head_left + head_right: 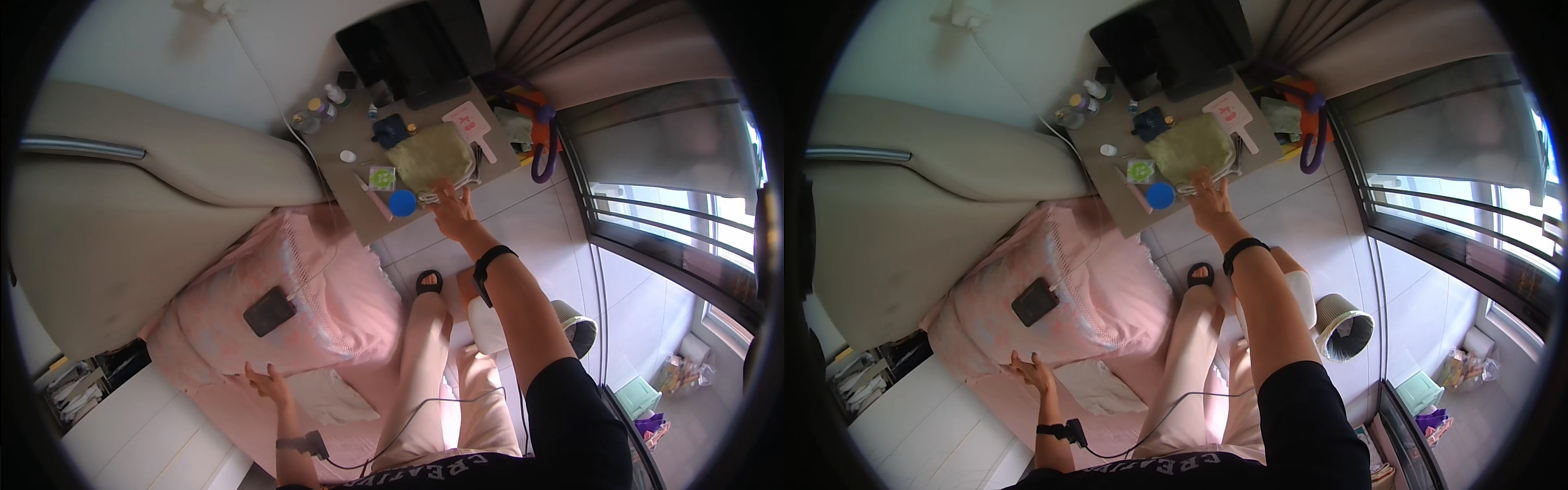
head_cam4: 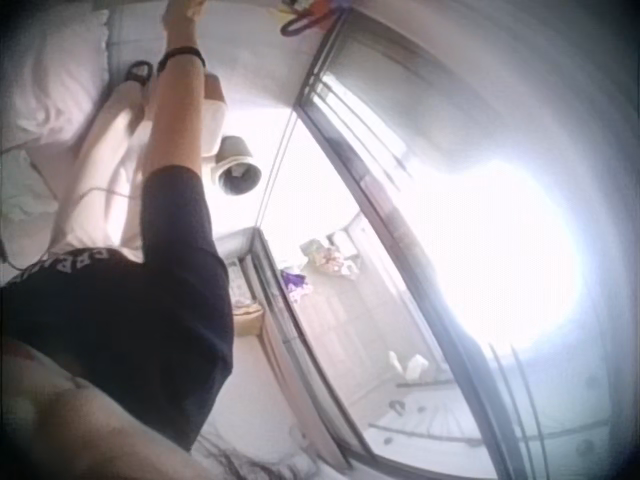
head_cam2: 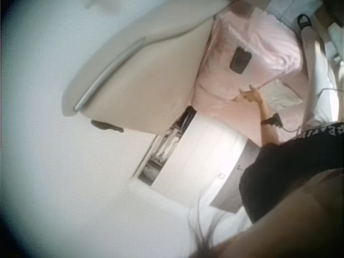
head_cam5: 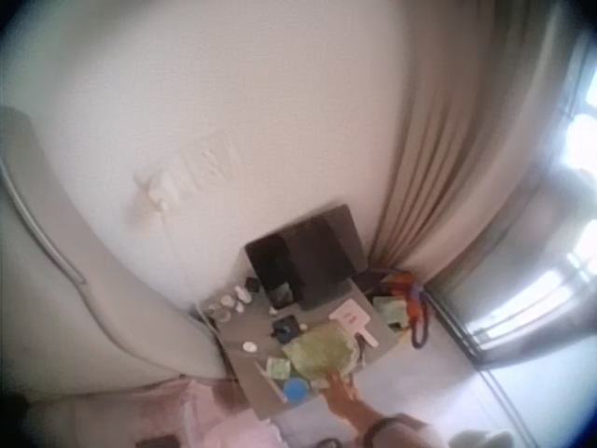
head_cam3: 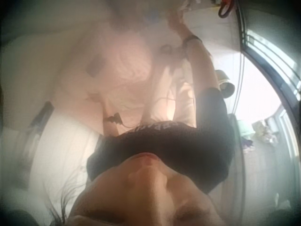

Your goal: The person gathers several small pieces of clothing, pours liquid detergent and fabric softener into a sink, and hand-washes the items by rubbing and wringing them. The person handles the clothes one at a time and places them in the sink.

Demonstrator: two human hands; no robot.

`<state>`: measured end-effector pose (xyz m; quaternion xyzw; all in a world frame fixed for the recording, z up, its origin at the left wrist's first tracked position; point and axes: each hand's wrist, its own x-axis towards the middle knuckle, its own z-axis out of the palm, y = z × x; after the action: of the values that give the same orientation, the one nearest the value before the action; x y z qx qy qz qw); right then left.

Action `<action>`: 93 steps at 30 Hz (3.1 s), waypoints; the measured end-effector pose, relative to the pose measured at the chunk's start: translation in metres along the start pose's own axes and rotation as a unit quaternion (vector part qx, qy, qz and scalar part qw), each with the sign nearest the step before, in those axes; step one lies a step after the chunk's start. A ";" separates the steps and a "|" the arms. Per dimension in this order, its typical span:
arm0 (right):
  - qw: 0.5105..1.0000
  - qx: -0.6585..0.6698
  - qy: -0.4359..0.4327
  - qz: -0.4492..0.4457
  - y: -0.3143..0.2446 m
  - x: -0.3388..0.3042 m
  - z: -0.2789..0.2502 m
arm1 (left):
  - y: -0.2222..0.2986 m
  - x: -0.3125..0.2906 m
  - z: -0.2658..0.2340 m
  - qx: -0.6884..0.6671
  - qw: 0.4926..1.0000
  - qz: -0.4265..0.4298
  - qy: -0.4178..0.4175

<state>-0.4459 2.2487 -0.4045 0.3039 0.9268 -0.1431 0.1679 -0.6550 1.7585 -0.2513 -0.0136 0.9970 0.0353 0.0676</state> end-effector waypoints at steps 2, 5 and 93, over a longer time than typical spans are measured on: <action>0.997 0.029 0.069 -0.026 0.005 0.004 0.002 | 0.010 -0.018 0.004 -0.013 0.998 0.054 -0.014; 0.985 0.080 0.149 -0.039 0.017 0.006 -0.015 | 0.028 -0.049 0.010 -0.048 0.989 0.132 -0.036; 0.640 0.685 0.232 0.261 -0.034 -0.332 0.018 | 0.093 0.115 -0.001 0.221 0.836 0.478 -0.155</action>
<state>-0.2103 2.0446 -0.2830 0.5847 0.4544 -0.6117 -0.2783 -0.7723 1.8486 -0.2591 0.4856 0.8373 -0.1561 0.1968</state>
